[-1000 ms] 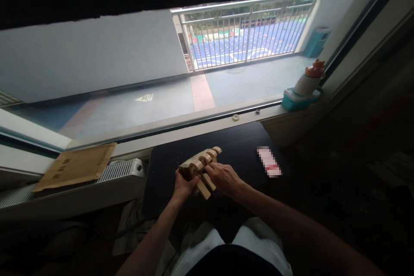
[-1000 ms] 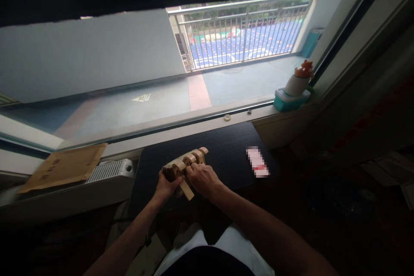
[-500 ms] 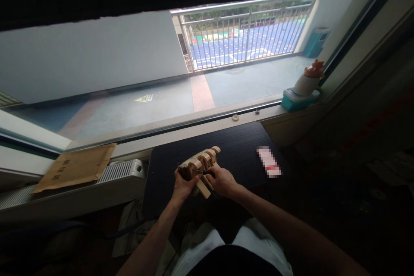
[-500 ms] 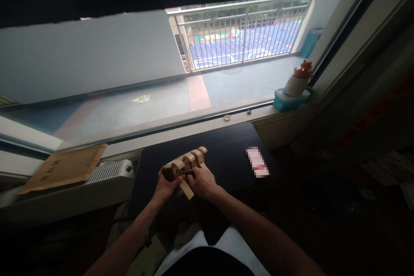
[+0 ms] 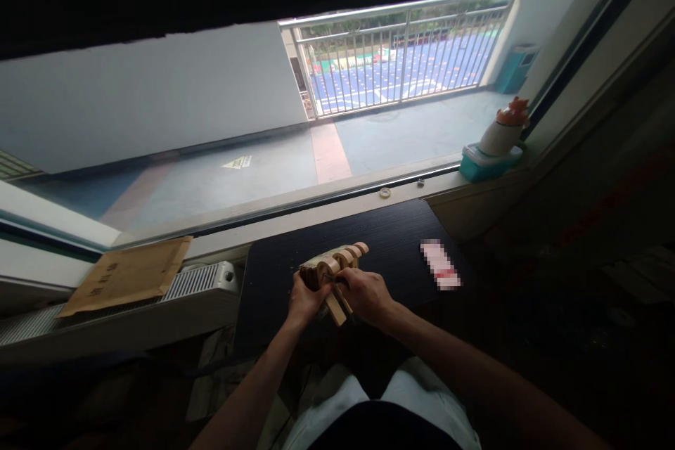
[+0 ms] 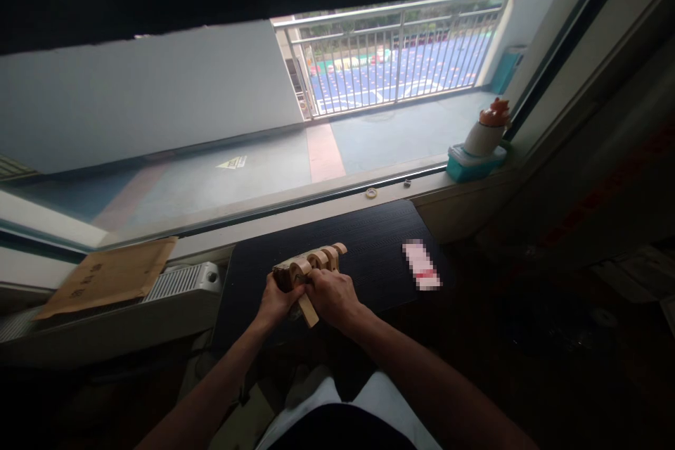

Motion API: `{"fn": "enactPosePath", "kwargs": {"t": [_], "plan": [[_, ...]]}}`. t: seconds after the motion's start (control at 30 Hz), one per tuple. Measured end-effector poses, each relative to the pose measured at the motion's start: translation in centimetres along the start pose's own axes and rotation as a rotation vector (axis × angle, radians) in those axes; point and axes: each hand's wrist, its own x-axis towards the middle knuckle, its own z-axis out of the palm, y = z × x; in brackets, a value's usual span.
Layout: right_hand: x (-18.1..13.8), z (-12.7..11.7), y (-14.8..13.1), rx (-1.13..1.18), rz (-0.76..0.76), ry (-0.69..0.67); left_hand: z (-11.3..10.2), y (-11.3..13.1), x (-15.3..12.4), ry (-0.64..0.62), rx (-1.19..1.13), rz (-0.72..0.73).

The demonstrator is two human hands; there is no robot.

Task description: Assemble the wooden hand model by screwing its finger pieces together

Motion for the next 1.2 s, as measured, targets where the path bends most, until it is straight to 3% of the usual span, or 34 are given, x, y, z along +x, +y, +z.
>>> {"fn": "enactPosePath", "kwargs": {"t": [0.13,0.23,0.33,0.47,0.57,0.67,0.8,0.93,1.07,1.2], "plan": [[0.8,1.7,0.7,0.427,0.291,-0.001,0.0,-0.7,0.1,0.031,-0.037,0.003],[1.1,2.0,0.9,0.562,0.366,-0.066,0.0,-1.0,0.0,0.044,-0.059,0.000],[0.8,0.9,0.3,0.290,0.248,-0.062,-0.1,-1.1,-0.2,0.032,-0.058,-0.013],[0.0,-0.7,-0.8,-0.193,-0.133,-0.063,0.0,-0.7,-0.5,0.030,-0.040,-0.024],[-0.3,-0.7,-0.9,-0.319,-0.262,-0.103,0.0,-0.5,-0.6,0.049,-0.056,-0.023],[-0.1,0.1,-0.7,-0.223,-0.175,-0.061,0.0,-0.5,-0.6,0.060,-0.074,-0.024],[0.4,1.2,-0.3,0.115,0.156,0.017,0.0,-0.8,-0.5,0.040,-0.062,0.000],[0.9,1.8,0.3,0.417,0.386,-0.035,0.1,-1.1,-0.3,0.033,-0.034,-0.005],[0.7,0.8,0.3,0.240,0.338,-0.107,0.0,-1.2,-0.3,0.026,-0.039,-0.027],[-0.3,-0.9,-0.5,-0.136,0.035,-0.061,0.2,-1.3,-0.2,0.035,-0.095,-0.021]]}}
